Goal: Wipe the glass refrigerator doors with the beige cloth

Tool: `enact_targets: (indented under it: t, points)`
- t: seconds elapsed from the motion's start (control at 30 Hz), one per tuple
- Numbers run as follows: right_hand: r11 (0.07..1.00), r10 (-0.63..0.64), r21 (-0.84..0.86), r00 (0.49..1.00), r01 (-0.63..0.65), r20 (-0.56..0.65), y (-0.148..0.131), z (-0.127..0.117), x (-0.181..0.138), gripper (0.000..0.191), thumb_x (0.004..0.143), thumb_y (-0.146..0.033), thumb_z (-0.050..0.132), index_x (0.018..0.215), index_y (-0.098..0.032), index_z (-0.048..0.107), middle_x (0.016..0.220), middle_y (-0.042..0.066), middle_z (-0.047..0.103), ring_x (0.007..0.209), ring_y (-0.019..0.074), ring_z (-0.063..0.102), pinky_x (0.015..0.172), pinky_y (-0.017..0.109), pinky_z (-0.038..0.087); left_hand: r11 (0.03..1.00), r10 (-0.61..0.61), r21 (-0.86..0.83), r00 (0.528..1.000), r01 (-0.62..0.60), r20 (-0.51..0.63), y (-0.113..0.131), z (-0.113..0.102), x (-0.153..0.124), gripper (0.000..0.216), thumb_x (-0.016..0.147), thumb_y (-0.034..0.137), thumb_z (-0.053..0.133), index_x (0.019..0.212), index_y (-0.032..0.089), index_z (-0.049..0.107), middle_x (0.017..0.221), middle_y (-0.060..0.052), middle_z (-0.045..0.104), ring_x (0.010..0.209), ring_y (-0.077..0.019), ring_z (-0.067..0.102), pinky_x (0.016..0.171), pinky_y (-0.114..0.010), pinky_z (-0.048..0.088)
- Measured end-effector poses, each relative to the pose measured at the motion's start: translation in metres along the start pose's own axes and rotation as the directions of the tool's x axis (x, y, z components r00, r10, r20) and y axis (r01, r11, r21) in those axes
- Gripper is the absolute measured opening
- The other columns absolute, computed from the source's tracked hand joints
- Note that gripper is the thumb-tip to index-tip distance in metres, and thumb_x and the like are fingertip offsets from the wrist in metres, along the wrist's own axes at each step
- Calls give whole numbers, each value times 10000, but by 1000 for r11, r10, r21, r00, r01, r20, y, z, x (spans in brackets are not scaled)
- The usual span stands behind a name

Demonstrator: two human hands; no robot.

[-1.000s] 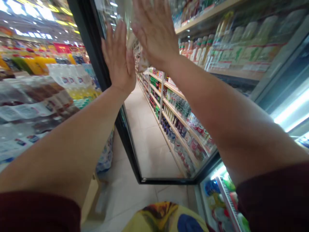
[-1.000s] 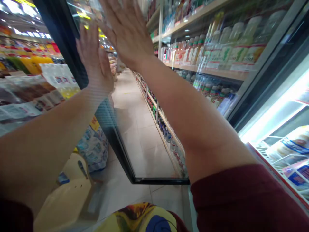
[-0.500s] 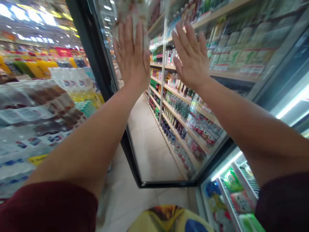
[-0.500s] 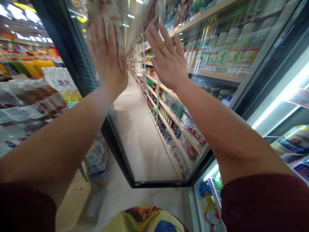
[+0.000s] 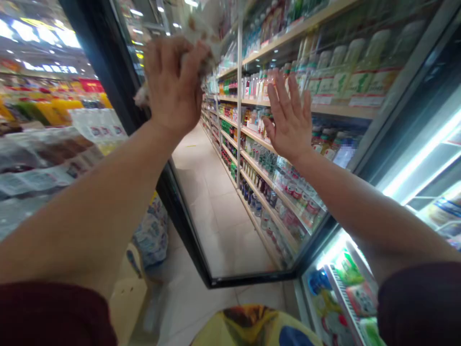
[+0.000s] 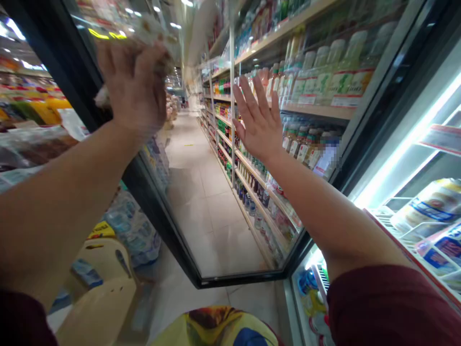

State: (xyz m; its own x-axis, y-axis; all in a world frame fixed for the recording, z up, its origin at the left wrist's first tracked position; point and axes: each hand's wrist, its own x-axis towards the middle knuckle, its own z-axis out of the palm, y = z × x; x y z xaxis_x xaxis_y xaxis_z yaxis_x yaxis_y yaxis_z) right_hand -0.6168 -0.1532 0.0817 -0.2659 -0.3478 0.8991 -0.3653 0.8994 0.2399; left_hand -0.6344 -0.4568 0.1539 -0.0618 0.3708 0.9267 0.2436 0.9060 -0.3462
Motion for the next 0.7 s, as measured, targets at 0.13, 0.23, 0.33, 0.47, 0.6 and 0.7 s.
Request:
enact_targets:
  t: [0.13,0.23,0.33,0.47,0.6,0.7]
  points:
    - [999,-15,-43,1000,15,8,0,-1,-1,657,1090,-505,168,1662,-202,279,1733,73,271,1626,286,199,1322,616,126,997,69,27,997,-68,-24,-2,3,23,622,1113,536,223,1643,242,363,1627,-75,295,1493,-455,286,1155,-746,228]
    - [999,-12,-51,1000,12,7,-1,-2,-1,649,1087,-496,174,1667,-221,273,1728,68,298,1626,283,199,1323,617,142,998,-61,-21,989,59,-138,-7,2,45,742,1112,545,10,1659,126,286,1698,-24,178,1576,-428,114,1276,-672,35]
    - [999,-21,-42,1000,21,0,-1,-3,-2,637,1086,-481,186,1672,-245,261,1725,62,310,1625,279,206,1322,617,152,992,-64,-109,998,63,-8,18,-9,40,783,1093,626,168,1658,95,269,1739,-16,187,1602,-297,115,1341,-503,55]
    - [999,-25,-43,1000,24,-5,0,-1,-2,635,1086,-465,204,1672,-227,261,1730,68,297,1623,290,208,1324,618,154,969,220,-165,945,-184,240,40,-25,27,716,1098,629,230,1630,165,346,1748,11,89,1625,-232,14,1343,-496,40]
    - [1000,-19,-16,1000,19,2,1,1,-2,632,1078,-450,235,1678,-253,238,1720,66,326,1626,295,196,1321,635,150,999,-4,49,981,-5,192,8,-26,44,633,1139,529,195,1690,218,181,1758,29,72,1620,-230,48,1343,-490,60]
    - [1000,-19,-6,1000,19,-5,1,2,-2,631,1076,-437,242,1681,-257,227,1716,66,333,1626,295,196,1316,648,158,946,-234,245,969,210,74,-6,-15,44,582,1165,437,171,1692,194,121,1756,5,87,1610,-154,17,1330,-355,59]
